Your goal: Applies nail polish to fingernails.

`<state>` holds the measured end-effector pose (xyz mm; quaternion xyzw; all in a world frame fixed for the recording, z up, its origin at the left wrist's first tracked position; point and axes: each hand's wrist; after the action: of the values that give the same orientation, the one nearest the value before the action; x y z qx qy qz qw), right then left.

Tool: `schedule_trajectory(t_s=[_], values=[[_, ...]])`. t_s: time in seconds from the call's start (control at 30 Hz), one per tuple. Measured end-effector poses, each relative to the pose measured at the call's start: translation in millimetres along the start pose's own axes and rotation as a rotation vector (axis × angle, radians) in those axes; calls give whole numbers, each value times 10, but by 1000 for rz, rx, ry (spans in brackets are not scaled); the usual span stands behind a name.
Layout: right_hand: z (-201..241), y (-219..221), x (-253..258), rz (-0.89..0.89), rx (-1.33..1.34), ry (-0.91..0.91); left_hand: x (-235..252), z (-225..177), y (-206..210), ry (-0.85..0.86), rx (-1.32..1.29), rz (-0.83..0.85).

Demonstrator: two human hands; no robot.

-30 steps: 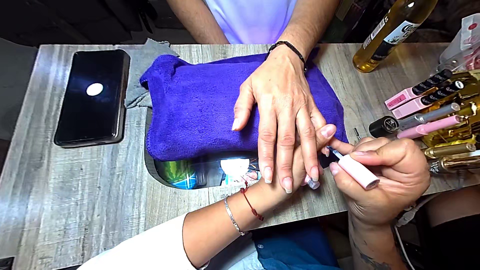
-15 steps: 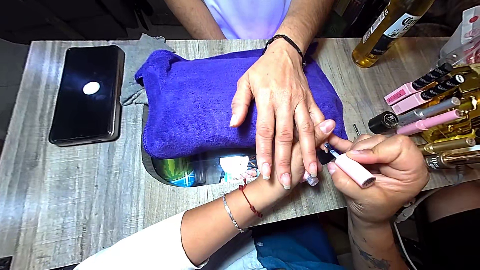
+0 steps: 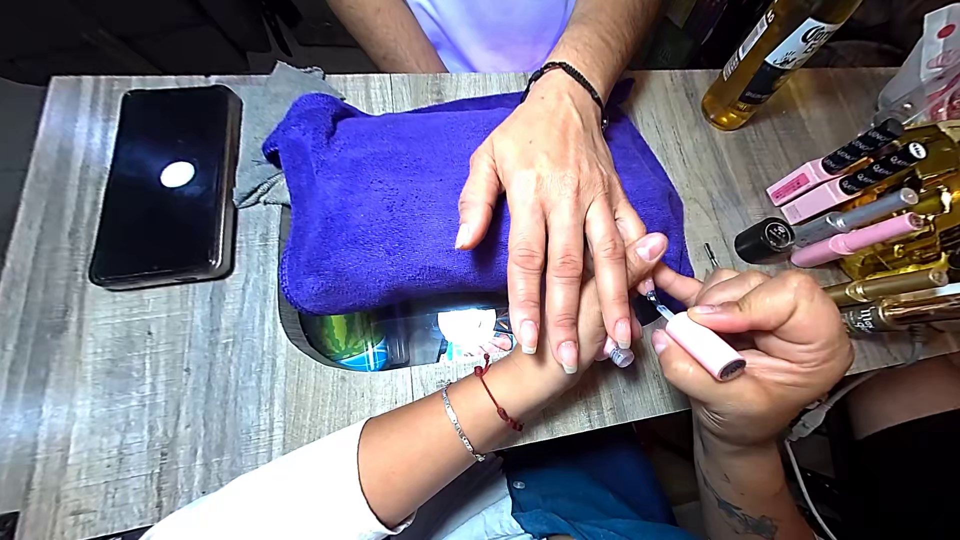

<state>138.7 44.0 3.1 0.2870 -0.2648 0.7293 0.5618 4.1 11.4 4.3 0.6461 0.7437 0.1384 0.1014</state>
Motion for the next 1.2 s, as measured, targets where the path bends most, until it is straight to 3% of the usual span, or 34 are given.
schedule_trajectory(t_s=[0.33, 0.6, 1.0, 1.2], values=[[1, -19, -26, 20, 15, -16, 1, 3, 4, -8, -48, 21], [4, 37, 25, -67, 128, 32, 4, -15, 12, 6, -40, 18], [5, -2, -7, 7, 76, 11, -9, 6, -17, -1, -30, 39], [7, 13, 26, -106, 344, 121, 19, 37, -24, 24, -130, 85]])
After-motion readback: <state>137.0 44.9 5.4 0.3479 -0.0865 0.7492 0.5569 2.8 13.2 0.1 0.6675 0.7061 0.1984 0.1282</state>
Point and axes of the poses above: each hand's wrist, its own x-axis towards the middle knuckle, its own y-axis out of the palm, z = x × y, and after that the axes turned 2 degrees about -z, right-handed
